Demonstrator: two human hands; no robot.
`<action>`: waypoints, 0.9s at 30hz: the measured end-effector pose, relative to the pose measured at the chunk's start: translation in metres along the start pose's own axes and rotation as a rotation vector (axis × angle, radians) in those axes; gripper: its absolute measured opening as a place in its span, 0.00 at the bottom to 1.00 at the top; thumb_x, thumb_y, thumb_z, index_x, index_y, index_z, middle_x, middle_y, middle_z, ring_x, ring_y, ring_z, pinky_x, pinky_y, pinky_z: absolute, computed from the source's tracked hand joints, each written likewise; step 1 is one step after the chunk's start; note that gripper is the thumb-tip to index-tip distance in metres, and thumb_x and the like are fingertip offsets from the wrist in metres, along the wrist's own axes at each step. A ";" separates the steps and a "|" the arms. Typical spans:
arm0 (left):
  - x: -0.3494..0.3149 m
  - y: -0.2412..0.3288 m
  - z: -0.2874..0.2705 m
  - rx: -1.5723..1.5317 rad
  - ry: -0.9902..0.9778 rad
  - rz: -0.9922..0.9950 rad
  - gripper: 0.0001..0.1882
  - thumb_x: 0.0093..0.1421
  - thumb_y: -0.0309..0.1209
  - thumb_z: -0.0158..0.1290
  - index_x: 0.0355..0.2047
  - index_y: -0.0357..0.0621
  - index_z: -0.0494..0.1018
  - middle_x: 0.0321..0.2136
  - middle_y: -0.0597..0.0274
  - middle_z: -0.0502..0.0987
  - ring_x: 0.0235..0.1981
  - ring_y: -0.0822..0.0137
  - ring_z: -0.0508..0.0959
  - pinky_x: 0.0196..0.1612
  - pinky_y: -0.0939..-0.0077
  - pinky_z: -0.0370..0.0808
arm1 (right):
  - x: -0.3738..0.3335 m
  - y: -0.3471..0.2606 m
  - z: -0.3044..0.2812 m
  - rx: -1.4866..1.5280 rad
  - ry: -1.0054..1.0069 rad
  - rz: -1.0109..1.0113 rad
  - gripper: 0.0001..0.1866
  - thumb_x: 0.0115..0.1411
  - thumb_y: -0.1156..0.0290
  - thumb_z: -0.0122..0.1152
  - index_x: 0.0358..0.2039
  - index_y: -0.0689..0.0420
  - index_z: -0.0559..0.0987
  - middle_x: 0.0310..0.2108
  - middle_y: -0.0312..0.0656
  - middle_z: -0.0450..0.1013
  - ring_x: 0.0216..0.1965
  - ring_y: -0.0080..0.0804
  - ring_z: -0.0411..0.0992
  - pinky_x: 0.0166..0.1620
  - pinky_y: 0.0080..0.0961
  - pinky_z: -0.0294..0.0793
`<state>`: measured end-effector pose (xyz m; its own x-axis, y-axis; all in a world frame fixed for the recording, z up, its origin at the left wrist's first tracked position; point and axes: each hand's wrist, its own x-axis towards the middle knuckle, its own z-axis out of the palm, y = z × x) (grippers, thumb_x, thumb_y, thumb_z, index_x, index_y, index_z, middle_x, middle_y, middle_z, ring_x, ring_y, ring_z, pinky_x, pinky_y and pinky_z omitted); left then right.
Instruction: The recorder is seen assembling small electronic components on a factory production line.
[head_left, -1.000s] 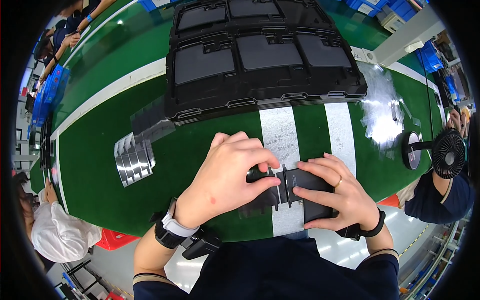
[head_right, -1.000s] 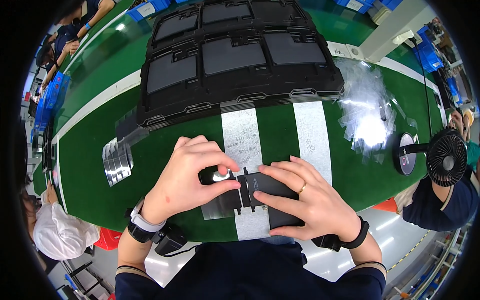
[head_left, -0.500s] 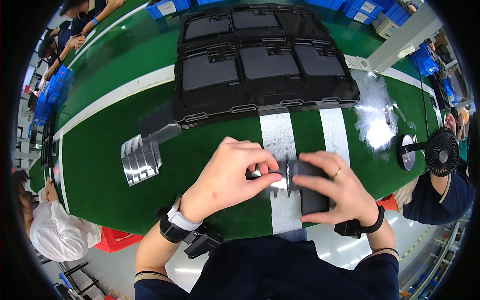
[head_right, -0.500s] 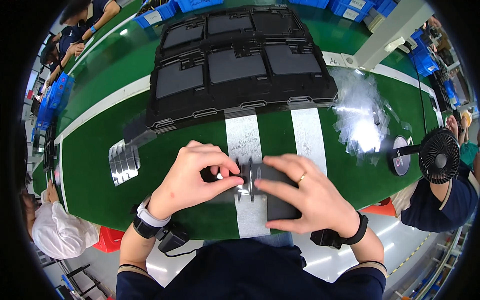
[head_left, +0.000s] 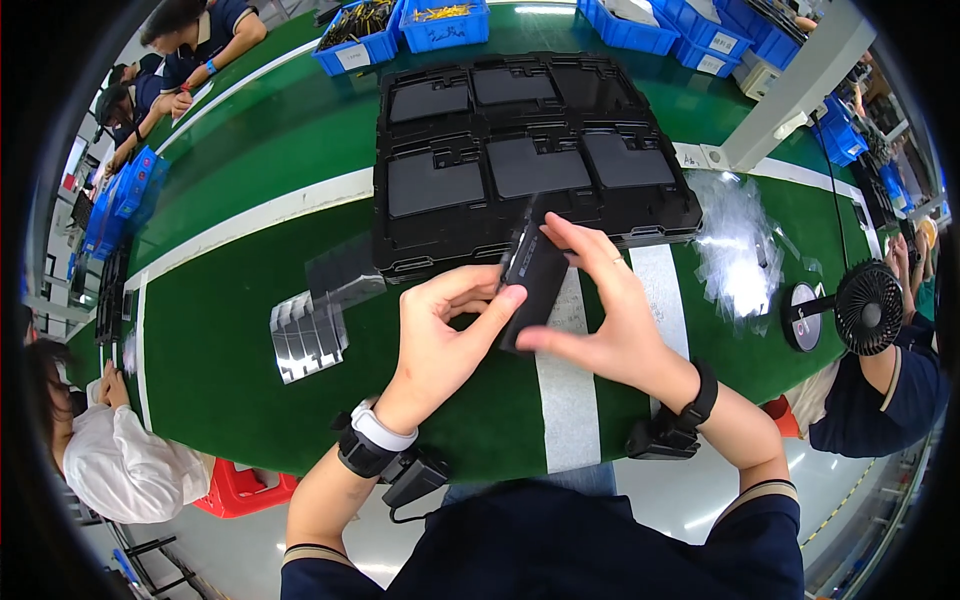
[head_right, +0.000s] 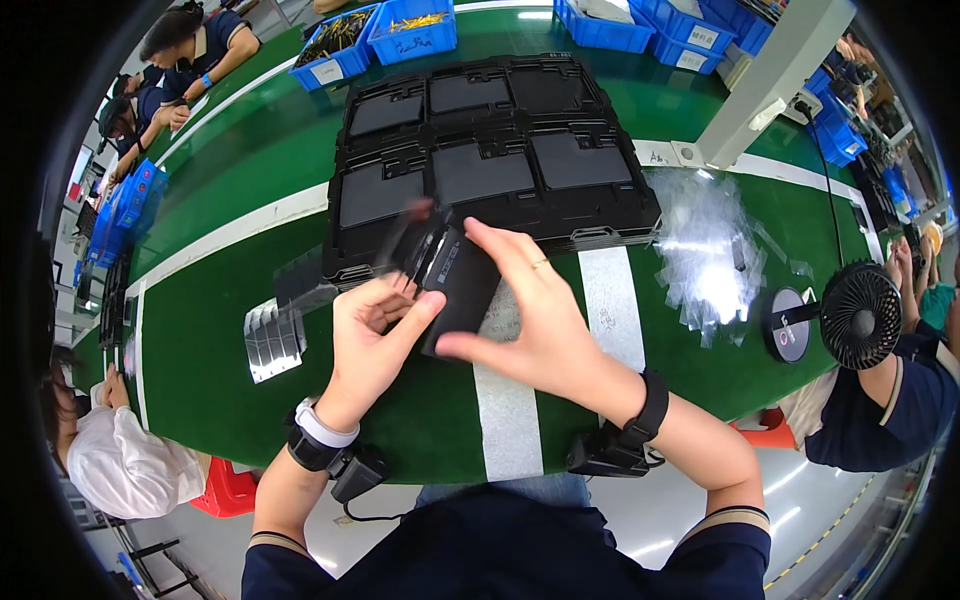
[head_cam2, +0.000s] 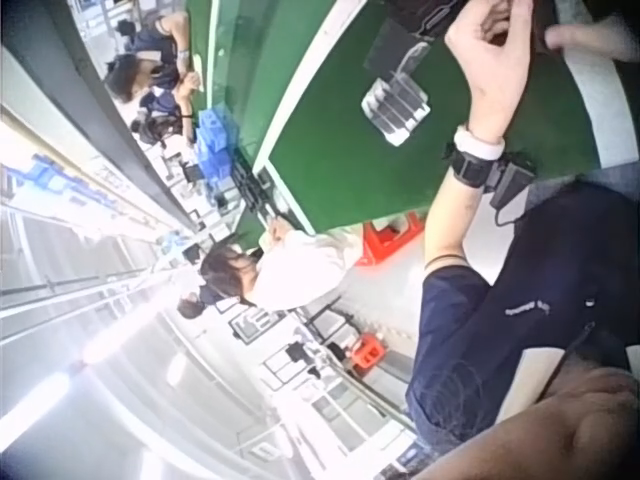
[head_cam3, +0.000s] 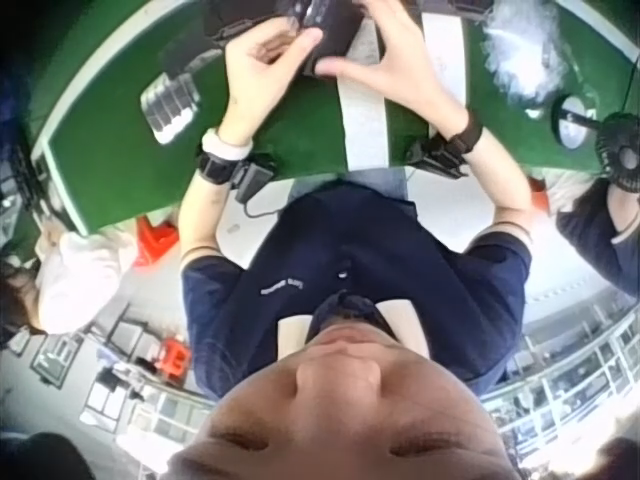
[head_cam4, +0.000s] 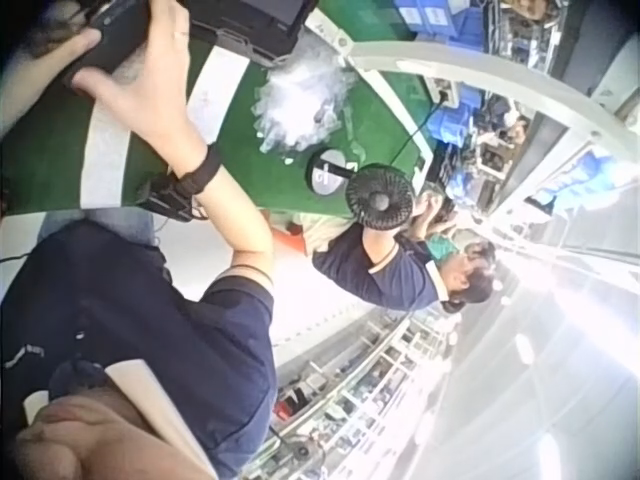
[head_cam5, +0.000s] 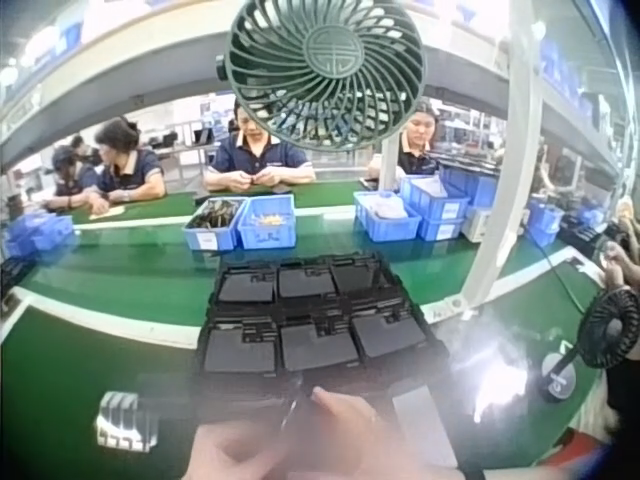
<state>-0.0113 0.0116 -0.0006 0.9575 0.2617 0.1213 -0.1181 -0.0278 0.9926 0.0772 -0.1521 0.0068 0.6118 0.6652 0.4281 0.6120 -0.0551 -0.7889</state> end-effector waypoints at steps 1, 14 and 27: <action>0.001 0.001 0.002 0.012 0.047 0.012 0.06 0.55 0.23 0.57 0.31 0.31 0.74 0.29 0.62 0.76 0.32 0.75 0.78 0.35 0.84 0.74 | -0.001 0.007 0.001 0.021 0.064 -0.029 0.38 0.45 0.69 0.71 0.56 0.61 0.64 0.45 0.48 0.68 0.47 0.37 0.69 0.49 0.28 0.69; 0.006 -0.002 0.000 0.085 0.069 0.085 0.12 0.53 0.19 0.58 0.38 0.30 0.71 0.32 0.58 0.77 0.34 0.72 0.79 0.38 0.82 0.75 | -0.004 0.018 -0.003 0.417 0.133 0.210 0.13 0.54 0.80 0.60 0.42 0.64 0.77 0.33 0.40 0.74 0.35 0.23 0.73 0.40 0.20 0.72; -0.001 0.003 0.000 -0.028 -0.036 0.053 0.14 0.51 0.18 0.59 0.38 0.30 0.71 0.30 0.56 0.78 0.34 0.70 0.80 0.37 0.81 0.76 | -0.001 0.023 -0.018 0.851 0.029 0.367 0.05 0.56 0.74 0.61 0.31 0.61 0.81 0.26 0.37 0.76 0.29 0.19 0.72 0.35 0.17 0.71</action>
<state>-0.0125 0.0116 0.0022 0.9585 0.2254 0.1746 -0.1761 -0.0135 0.9843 0.0995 -0.1672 -0.0038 0.7136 0.6948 0.0894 -0.1896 0.3144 -0.9302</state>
